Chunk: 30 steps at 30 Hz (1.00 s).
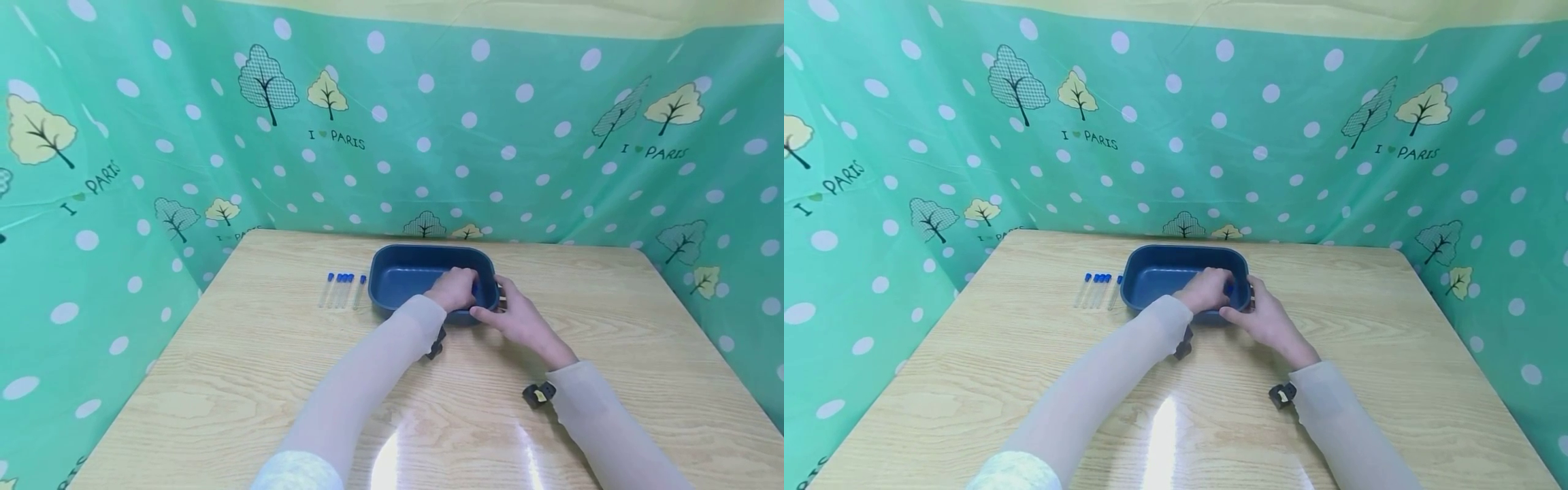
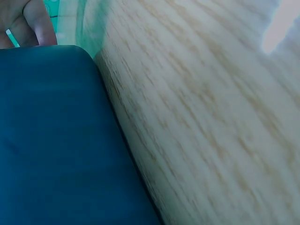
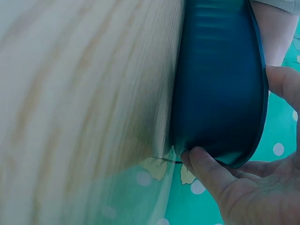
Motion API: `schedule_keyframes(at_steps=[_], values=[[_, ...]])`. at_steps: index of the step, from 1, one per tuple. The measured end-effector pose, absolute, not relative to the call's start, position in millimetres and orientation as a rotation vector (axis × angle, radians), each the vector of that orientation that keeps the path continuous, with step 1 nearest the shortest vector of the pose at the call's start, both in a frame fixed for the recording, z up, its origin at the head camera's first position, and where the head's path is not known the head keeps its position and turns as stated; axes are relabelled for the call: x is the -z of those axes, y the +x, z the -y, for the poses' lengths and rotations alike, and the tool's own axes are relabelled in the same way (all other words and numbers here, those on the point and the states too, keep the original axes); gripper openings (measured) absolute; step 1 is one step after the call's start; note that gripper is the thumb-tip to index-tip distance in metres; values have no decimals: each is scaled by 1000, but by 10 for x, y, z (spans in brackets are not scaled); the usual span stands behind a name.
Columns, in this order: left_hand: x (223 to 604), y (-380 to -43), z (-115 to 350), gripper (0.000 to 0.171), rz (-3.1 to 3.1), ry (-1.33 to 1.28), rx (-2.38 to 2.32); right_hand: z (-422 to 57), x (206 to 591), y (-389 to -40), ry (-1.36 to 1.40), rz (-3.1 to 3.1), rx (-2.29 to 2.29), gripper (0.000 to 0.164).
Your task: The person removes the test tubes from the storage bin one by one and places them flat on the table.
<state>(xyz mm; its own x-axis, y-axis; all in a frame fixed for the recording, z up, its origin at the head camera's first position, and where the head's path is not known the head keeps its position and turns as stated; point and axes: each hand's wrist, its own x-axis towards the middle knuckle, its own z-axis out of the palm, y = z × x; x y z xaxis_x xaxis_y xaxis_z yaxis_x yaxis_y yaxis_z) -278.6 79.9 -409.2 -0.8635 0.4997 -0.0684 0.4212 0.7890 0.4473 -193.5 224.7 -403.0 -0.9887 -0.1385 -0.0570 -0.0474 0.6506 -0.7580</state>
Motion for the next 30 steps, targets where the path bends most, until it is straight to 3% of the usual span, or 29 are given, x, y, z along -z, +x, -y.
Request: schedule_keyframes(at_steps=[18,30], values=[[4065,-2769,-731,31,-2785,750,-696,-2234,4036,-1930,-165,-2747,1274,94],[3993,-2752,-718,26,-2801,844,-684,-2223,4039,-1928,-162,-2748,1265,98]])
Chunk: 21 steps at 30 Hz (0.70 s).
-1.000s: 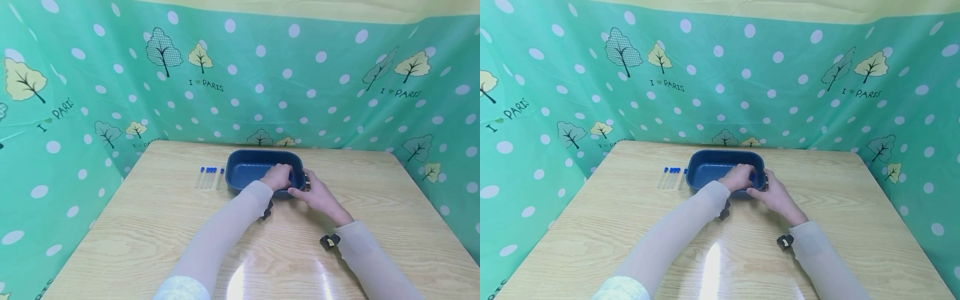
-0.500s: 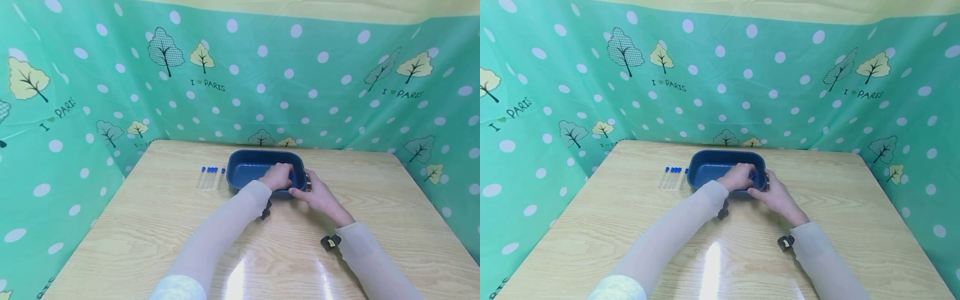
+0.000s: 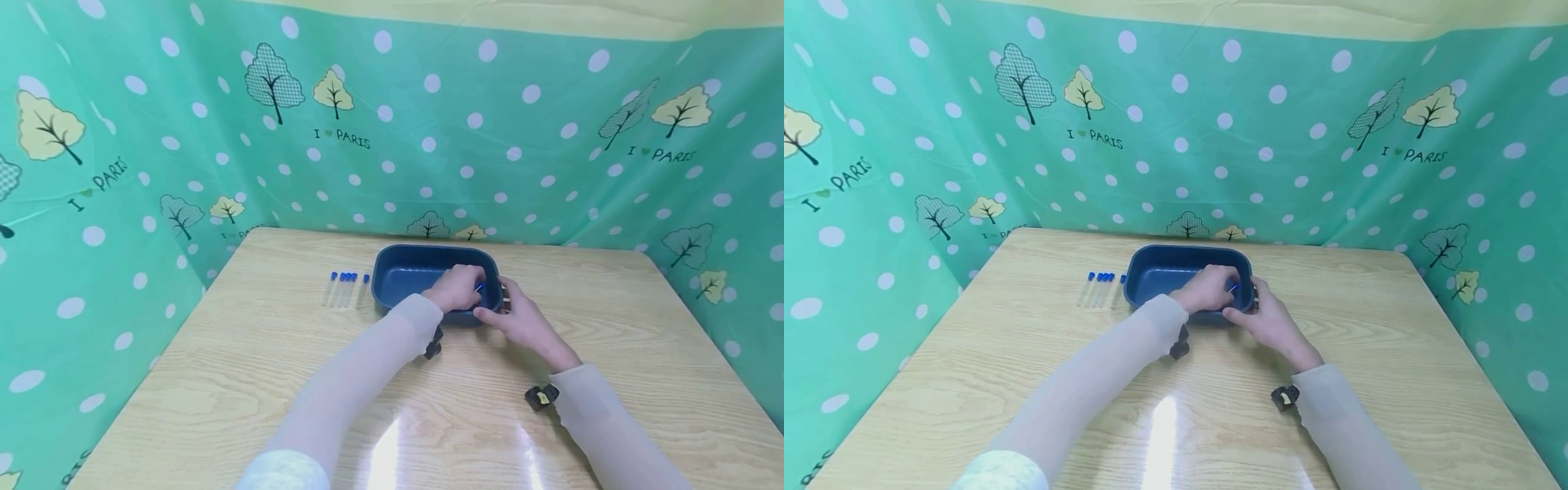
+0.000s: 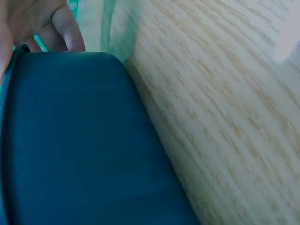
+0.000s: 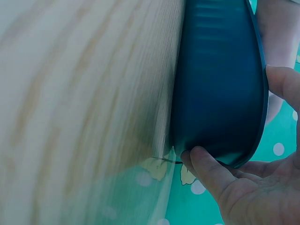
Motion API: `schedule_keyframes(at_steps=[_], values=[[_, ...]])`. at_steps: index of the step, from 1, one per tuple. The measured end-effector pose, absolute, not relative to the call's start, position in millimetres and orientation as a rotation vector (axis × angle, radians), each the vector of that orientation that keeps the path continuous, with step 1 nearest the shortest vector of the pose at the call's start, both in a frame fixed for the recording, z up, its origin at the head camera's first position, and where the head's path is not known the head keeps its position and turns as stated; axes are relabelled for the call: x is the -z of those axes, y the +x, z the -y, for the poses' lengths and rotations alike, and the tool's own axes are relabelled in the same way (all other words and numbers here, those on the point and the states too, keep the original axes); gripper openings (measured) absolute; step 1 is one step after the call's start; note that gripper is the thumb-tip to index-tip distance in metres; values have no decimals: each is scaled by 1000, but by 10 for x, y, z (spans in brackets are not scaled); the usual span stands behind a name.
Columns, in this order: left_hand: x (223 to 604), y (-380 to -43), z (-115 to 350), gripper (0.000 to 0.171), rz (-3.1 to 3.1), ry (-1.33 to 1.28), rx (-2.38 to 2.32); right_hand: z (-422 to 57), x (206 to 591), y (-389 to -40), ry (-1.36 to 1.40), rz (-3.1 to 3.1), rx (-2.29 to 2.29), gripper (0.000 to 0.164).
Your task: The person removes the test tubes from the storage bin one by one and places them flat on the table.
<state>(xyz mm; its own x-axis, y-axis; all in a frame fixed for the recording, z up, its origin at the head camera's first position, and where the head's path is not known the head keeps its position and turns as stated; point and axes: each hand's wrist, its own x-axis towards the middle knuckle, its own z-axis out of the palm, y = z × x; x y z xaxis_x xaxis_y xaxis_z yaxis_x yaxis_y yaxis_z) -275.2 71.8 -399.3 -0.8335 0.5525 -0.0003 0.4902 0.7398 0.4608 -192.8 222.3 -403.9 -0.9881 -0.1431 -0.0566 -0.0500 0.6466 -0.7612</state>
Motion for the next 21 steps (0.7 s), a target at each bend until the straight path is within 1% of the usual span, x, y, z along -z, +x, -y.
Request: schedule_keyframes(at_steps=[21], values=[[3777,-2665,-584,33,-2825,865,-691,-2219,4038,-1945,-139,-2731,1274,93]])
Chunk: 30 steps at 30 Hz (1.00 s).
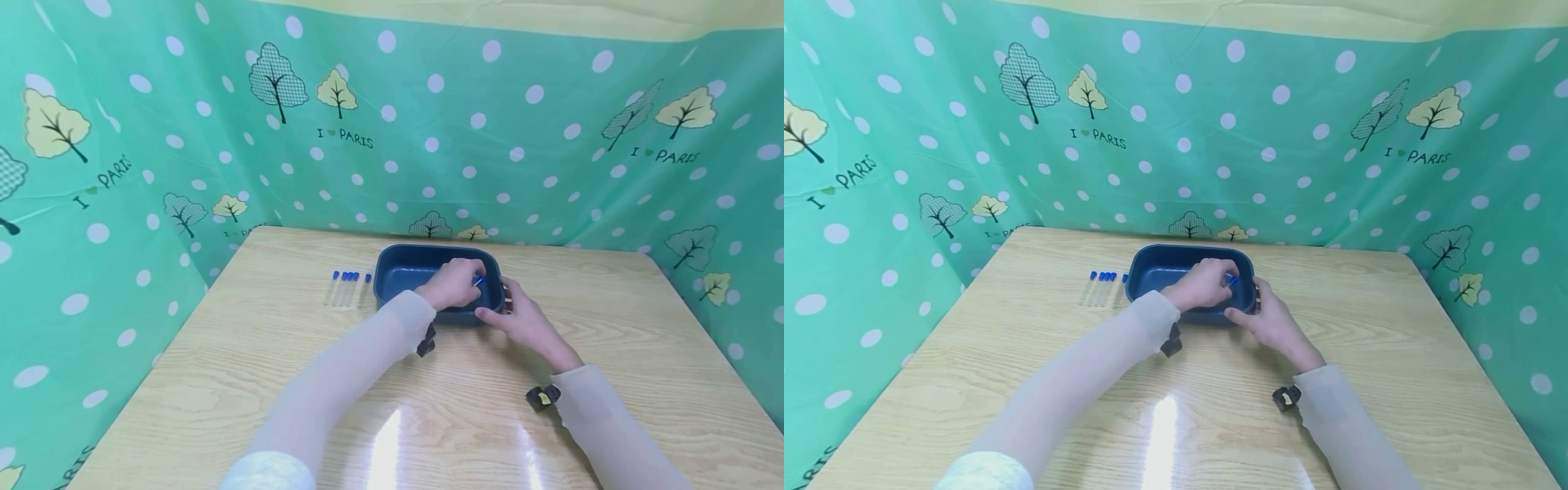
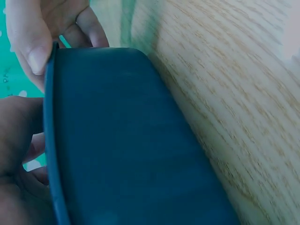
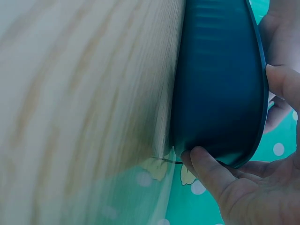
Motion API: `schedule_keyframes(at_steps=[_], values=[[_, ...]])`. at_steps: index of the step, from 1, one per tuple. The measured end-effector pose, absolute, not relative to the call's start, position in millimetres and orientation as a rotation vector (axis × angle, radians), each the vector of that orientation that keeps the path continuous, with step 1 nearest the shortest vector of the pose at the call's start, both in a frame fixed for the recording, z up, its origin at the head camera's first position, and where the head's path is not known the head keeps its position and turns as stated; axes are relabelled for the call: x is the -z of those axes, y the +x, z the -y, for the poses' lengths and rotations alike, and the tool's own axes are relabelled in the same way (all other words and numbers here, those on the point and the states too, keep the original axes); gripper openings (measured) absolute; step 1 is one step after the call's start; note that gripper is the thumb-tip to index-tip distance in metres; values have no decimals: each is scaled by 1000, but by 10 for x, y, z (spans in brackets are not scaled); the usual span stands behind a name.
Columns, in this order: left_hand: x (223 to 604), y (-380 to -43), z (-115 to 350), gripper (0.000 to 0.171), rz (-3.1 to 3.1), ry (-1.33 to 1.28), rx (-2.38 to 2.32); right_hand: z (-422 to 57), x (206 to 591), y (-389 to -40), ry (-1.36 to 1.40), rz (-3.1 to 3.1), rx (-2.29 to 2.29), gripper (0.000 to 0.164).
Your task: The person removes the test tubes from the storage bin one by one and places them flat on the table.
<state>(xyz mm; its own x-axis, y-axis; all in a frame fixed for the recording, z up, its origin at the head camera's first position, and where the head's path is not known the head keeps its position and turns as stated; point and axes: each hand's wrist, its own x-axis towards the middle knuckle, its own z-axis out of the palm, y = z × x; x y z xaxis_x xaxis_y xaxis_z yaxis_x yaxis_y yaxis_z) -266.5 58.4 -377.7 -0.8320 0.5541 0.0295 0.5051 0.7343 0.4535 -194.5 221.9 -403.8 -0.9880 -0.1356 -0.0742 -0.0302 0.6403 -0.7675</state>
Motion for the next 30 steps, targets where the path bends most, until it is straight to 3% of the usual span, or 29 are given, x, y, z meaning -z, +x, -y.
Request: schedule_keyframes(at_steps=[30], values=[[3633,-2518,-332,39,-2825,938,-774,-2225,4044,-1940,-126,-2721,1275,93]])
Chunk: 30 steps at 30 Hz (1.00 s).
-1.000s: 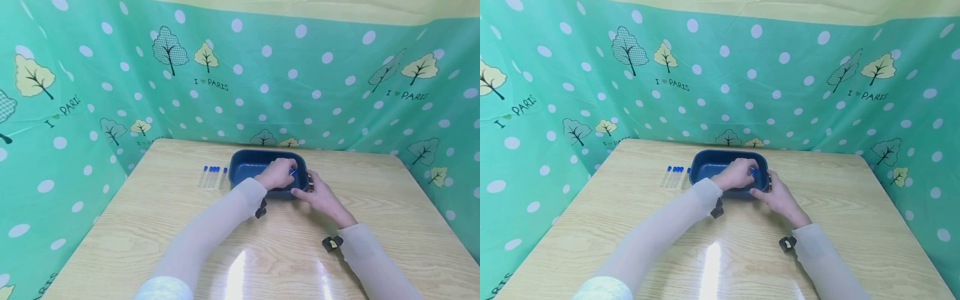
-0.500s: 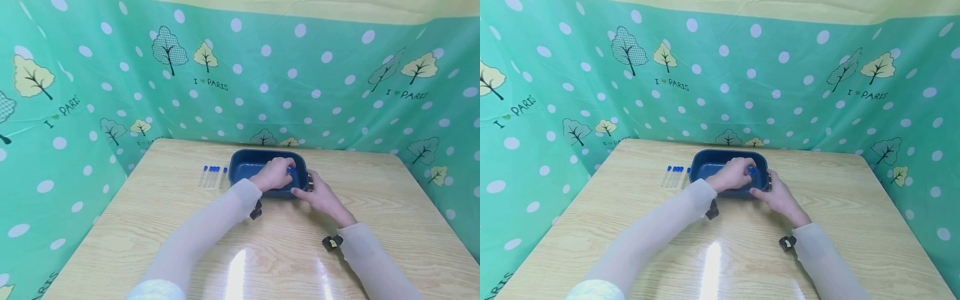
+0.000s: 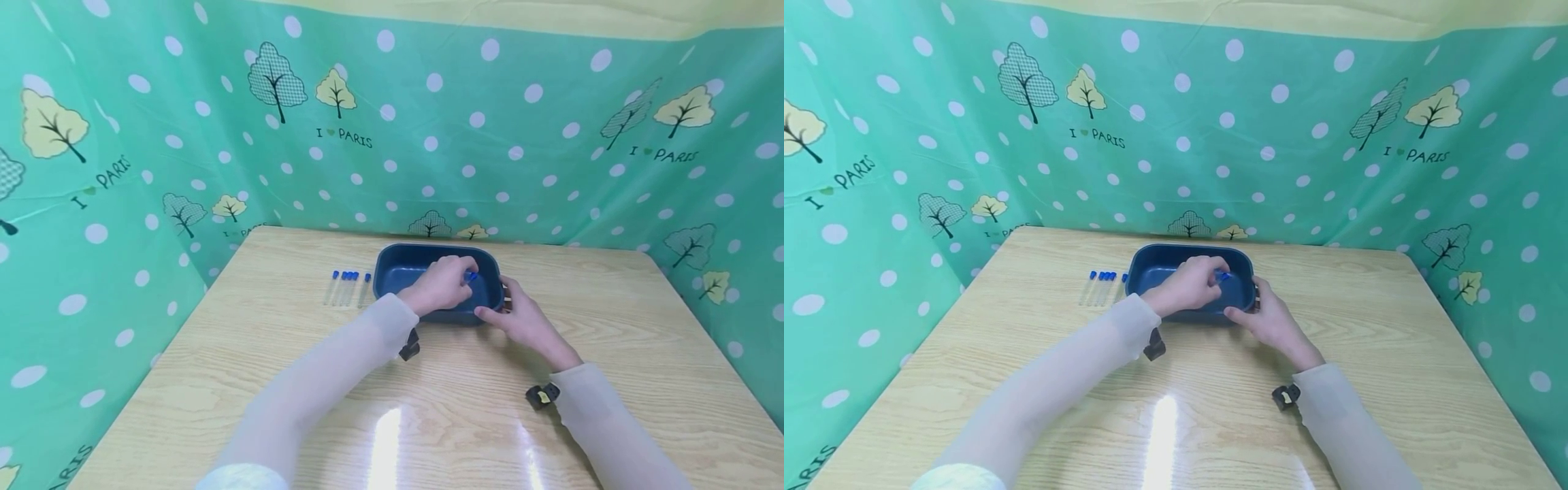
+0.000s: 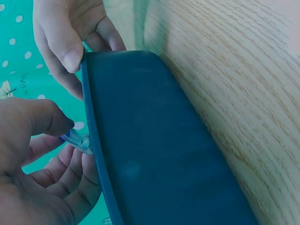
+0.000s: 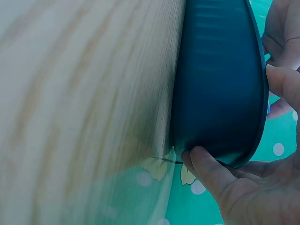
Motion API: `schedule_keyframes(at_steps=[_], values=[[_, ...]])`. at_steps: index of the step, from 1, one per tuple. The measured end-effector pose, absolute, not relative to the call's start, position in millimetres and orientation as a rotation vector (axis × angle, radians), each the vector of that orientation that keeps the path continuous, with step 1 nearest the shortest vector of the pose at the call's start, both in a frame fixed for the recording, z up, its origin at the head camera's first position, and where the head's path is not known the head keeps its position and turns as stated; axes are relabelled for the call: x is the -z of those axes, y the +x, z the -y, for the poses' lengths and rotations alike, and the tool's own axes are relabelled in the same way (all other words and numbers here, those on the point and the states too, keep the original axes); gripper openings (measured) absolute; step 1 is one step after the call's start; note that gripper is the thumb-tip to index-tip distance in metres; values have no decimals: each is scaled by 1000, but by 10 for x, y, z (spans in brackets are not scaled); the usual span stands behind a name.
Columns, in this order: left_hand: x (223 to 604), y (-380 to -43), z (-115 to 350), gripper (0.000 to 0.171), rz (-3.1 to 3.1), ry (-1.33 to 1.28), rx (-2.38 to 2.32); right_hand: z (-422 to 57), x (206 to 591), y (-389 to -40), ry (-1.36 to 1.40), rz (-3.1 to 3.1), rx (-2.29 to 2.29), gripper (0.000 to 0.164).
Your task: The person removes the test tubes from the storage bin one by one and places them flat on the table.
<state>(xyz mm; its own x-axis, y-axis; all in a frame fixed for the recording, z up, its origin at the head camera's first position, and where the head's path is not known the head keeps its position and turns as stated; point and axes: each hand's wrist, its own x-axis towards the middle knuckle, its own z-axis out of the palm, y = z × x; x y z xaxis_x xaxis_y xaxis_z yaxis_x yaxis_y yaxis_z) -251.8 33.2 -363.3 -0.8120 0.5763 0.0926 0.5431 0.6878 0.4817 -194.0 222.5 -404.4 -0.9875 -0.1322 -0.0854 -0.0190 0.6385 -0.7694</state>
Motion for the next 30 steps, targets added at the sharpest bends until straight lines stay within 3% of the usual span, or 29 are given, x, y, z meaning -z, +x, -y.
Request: schedule_keyframes(at_steps=[30], values=[[3561,-2381,-50,40,-2860,993,-734,-2230,4021,-1932,-120,-2725,1246,94]])
